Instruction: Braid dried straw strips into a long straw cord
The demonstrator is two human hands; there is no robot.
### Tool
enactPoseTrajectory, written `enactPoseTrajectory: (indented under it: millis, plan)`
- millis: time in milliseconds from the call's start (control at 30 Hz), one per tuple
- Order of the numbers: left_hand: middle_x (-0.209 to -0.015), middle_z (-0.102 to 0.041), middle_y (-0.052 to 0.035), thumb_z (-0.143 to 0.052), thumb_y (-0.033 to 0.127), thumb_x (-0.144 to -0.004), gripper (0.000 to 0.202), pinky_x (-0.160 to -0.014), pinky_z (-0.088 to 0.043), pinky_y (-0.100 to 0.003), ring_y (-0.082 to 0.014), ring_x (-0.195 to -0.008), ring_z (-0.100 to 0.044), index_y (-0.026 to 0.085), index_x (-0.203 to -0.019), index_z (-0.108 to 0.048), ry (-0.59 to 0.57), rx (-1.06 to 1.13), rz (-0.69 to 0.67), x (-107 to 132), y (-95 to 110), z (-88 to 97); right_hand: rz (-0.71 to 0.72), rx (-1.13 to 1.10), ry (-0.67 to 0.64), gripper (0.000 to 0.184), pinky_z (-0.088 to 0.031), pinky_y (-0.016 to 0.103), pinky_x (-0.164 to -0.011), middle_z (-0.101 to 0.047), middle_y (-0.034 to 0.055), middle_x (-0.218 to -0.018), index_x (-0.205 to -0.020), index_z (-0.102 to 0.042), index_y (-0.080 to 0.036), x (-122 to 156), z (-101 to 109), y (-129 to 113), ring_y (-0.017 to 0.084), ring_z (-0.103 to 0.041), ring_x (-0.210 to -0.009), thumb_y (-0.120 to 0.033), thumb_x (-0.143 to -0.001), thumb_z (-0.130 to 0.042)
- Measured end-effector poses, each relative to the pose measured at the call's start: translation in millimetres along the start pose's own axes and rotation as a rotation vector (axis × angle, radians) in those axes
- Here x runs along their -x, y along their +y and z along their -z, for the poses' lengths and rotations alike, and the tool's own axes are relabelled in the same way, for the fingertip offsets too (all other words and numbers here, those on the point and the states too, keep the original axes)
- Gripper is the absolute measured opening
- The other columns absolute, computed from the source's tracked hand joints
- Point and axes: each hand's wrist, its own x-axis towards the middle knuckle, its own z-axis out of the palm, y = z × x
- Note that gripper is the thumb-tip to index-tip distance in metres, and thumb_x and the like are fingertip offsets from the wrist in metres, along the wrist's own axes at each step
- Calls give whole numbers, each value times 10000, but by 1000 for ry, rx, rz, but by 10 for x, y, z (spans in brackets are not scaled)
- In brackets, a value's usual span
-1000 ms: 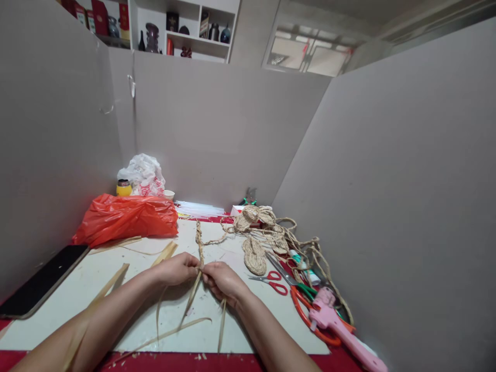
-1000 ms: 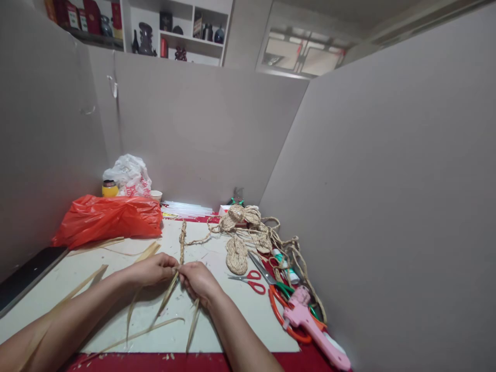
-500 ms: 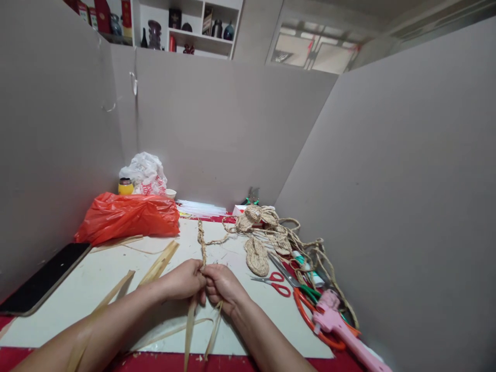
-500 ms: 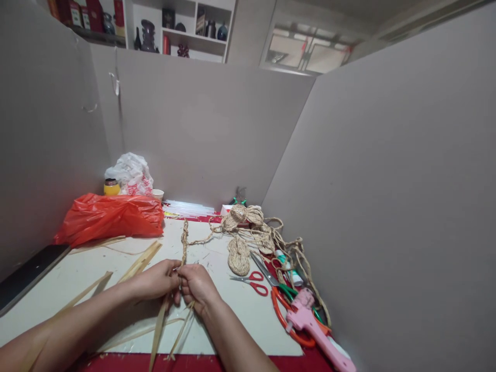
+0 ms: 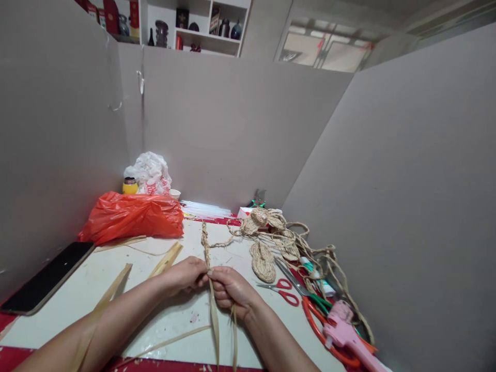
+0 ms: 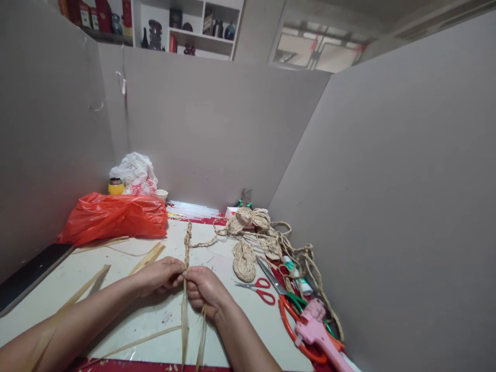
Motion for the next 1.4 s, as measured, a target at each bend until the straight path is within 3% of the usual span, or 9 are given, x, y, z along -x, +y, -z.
enactPoseTrajectory:
  millis: [167, 333, 633, 800, 933, 1067, 1233, 1300, 1400]
  plan:
    - [-458, -324, 50, -384, 308, -732, 288, -463, -189, -241, -82, -433, -249, 161, -524, -518, 103, -171, -70, 58, 90, 12, -4, 137, -14, 191, -25, 186, -342, -252, -135, -394, -705, -556, -148, 18, 76, 0, 14, -110, -323, -330, -707, -615]
    - [-480, -392, 39, -385, 284, -735, 304, -499, -213, -236, -85, -466, -278, 152, -560, -597, 56, -221, -102, 10, 28, 54, 61, 352, 38, 223, -52, 222, -349, -268, -126, -357, -699, -575, -153, 42, 56, -21, 33, -138, -298, -373, -733, -565]
    - [-461, -337, 76, -504, 371, -678, 212, -408, -124, -239, -59, -374, -215, 163, -645, -529, -28, -54, 95, 36, 44, 42, 238, 717, 162, 225, -177, 229, -461, -349, -58, -515, -600, -525, -142, 8, 63, 20, 73, -251, -493, -318, -737, -501]
    - [-478, -351, 73, -495, 328, -668, 164, -413, -139, -235, -55, -393, -231, 168, -635, -495, 27, -65, 19, -16, -37, 45, 259, 867, 287, 237, -199, 225, -470, -305, -59, -507, -537, -439, -164, 56, 91, -53, 82, -260, -509, -290, -728, -500]
    - [-481, -353, 67, -493, 297, -659, 160, -441, -175, -226, -57, -444, -260, 155, -586, -491, 63, -130, -92, -56, -101, 43, 258, 886, 282, 218, -227, 216, -478, -347, -51, -504, -580, -514, -147, 129, 8, -112, 88, -298, -507, -257, -758, -452]
    - [-441, -331, 80, -486, 301, -645, 153, -407, -138, -233, -51, -382, -221, 171, -566, -463, 56, -29, -6, -18, -44, 28, 265, 1028, 289, 259, -271, 216, -499, -485, -8, -536, -616, -564, -137, 152, -152, -22, 104, -400, -528, -215, -797, -396]
    - [-413, -304, 96, -534, 325, -634, 212, -379, -112, -226, -39, -341, -193, 187, -537, -406, 39, 63, 48, 41, 30, 5, 264, 1377, 449, 301, -296, 252, -543, -665, 103, -718, -714, -638, -140, 211, -301, 103, 156, -541, -607, -215, -832, -371]
    - [-409, -314, 100, -557, 302, -616, 188, -376, -114, -220, -39, -341, -205, 186, -554, -423, 50, 42, 28, 45, 30, 4, 252, 1436, 428, 290, -297, 254, -541, -676, 110, -735, -722, -646, -148, 267, -303, 92, 162, -552, -610, -216, -828, -385]
    - [-395, -316, 101, -572, 287, -612, 175, -374, -113, -222, -38, -336, -206, 183, -565, -439, 42, 53, 10, 42, 28, 25, 238, 1381, 240, 279, -290, 237, -505, -643, 57, -613, -617, -611, -160, 345, -219, 9, 137, -515, -536, -277, -814, -453]
